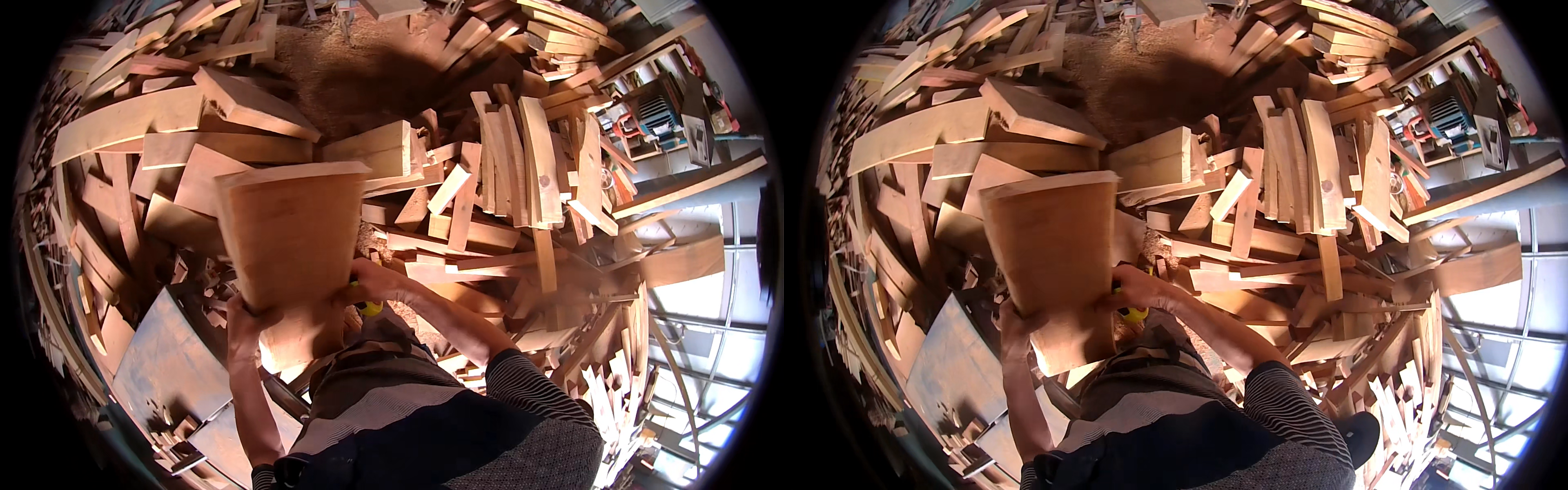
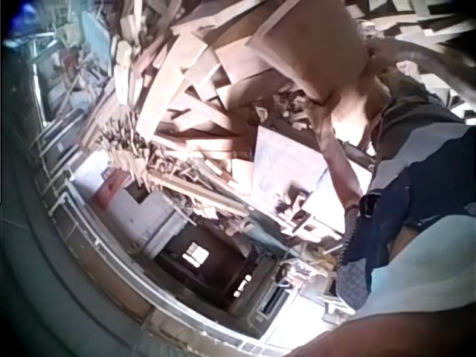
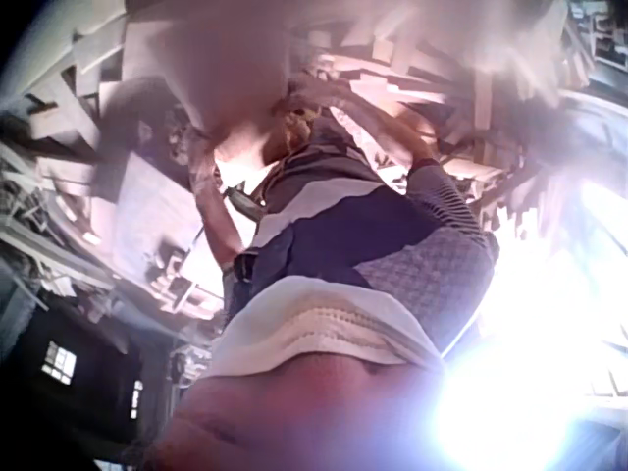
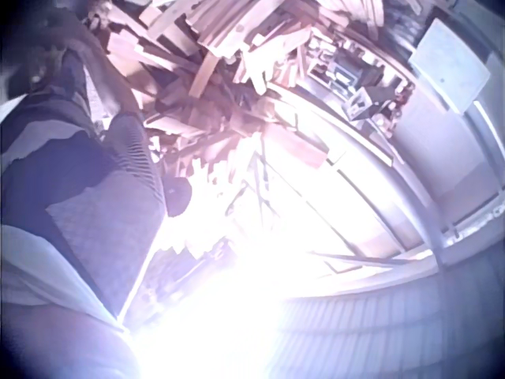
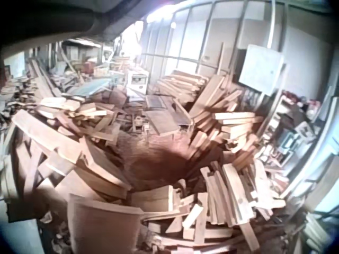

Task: The person measures various pieces of curved and rectangular wood using a tape measure while standing over a pile of wood scraps.

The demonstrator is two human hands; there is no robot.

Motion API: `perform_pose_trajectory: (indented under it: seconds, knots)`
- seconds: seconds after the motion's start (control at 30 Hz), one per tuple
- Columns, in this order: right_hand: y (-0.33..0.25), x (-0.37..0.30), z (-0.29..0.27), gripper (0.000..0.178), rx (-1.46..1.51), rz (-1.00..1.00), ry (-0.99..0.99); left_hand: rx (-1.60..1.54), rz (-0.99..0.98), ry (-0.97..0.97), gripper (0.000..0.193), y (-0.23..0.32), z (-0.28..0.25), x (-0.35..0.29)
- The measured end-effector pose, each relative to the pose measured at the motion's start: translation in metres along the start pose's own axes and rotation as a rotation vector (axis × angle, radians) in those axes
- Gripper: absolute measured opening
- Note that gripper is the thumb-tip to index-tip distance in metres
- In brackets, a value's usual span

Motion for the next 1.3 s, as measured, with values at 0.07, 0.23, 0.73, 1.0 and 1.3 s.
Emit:
perform_pose_trajectory:
  seconds: [0.07,0.23,0.73,1.0,1.3]
  knots:
    - [0.004,-0.010,-0.007,0.044,0.031,0.053,0.120,0.094,0.040,-0.102,0.044,-0.005,0.008,0.027]
    - [0.004,-0.029,-0.013,0.032,0.075,0.191,0.408,0.189,0.173,-0.121,0.051,-0.008,0.039,0.066]
    - [0.060,-0.128,-0.225,0.023,-0.219,0.543,0.906,0.076,-0.326,0.030,0.037,-0.263,-0.004,-0.026]
    - [-0.007,-0.142,-0.397,0.051,-1.350,0.811,1.132,0.295,-0.348,0.201,0.057,-0.283,-0.015,-0.040]
    - [0.155,-0.079,-0.174,0.049,-1.051,0.619,0.547,0.774,-0.078,0.088,0.052,-0.339,0.015,-0.025]
Point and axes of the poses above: each hand's wrist, its own x-axis towards the middle knuckle, its own z-axis out of the palm, y = z × x, the point moved 2 cm from there along x, towards the middle knuckle, and after that the axes turned 9 degrees about -z, right-handed, at the moved point
